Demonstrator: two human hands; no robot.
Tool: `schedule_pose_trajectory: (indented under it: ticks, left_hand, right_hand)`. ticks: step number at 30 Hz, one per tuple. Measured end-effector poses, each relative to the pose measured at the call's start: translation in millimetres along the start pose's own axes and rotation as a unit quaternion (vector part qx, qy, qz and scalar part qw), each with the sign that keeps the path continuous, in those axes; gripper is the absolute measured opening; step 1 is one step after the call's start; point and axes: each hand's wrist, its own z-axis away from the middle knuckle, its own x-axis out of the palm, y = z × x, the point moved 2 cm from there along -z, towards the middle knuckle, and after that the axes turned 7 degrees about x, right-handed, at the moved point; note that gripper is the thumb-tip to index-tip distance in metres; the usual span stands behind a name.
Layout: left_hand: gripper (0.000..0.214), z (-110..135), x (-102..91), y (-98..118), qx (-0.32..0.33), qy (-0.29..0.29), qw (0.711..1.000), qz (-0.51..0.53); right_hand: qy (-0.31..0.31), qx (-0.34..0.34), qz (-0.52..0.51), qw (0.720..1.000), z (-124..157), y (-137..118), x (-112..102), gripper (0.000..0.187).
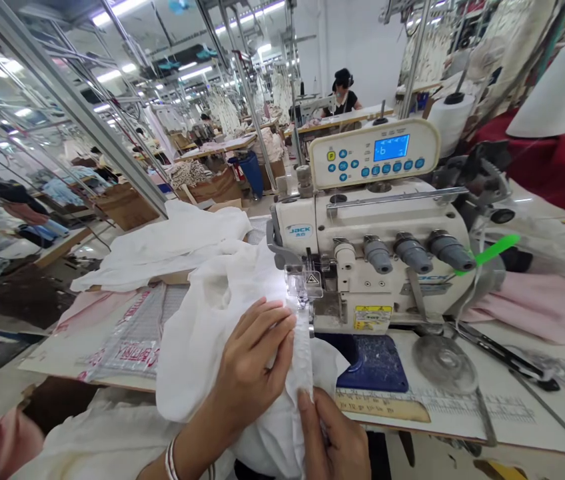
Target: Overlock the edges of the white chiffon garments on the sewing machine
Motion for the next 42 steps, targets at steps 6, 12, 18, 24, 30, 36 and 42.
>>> schedule_pose_trajectory:
  ticks: [6,12,18,24,30,36,42]
  left_hand:
    - [0.015,-16,-0.3,-14,-0.006,-0.004,0.999,0.041]
    - [0.018,-11,-5.0,-4,0.053,0.019,0.998,0.006]
    - [0.022,-15,-4.4,-13,0.050,-0.028,0.998,0.014]
    - [0.021,-17,-14.4,-9,0.090,-0.035,0.995,0.013]
    - [0.023,-11,-15.0,-12,0.089,-0.074,0.993,-0.016]
    - [0.024,-17,-19.7,-13,0.145,-0.077,0.986,-0.004]
    - [0.028,-16,-15.2,-20,0.106,-0.080,0.991,0.010]
  right_hand:
    - [-0.025,0.010,-0.027,0.999,-10,-13,-1,0.038]
    - [-0.017,0.028,-0.024,0.999,-9,-12,1,0.040]
    - [-0.020,0.036,-0.044,0.998,-15,-13,2,0.039]
    - [0.006,0.030,-0.069,0.997,-19,-20,2,0.038]
    - [0.006,0.003,-0.055,0.998,-20,-18,4,0.032]
    - [-0.003,0.007,-0.059,0.998,-23,-21,4,0.033]
    - [-0.005,0.029,-0.062,0.998,-27,-26,4,0.034]
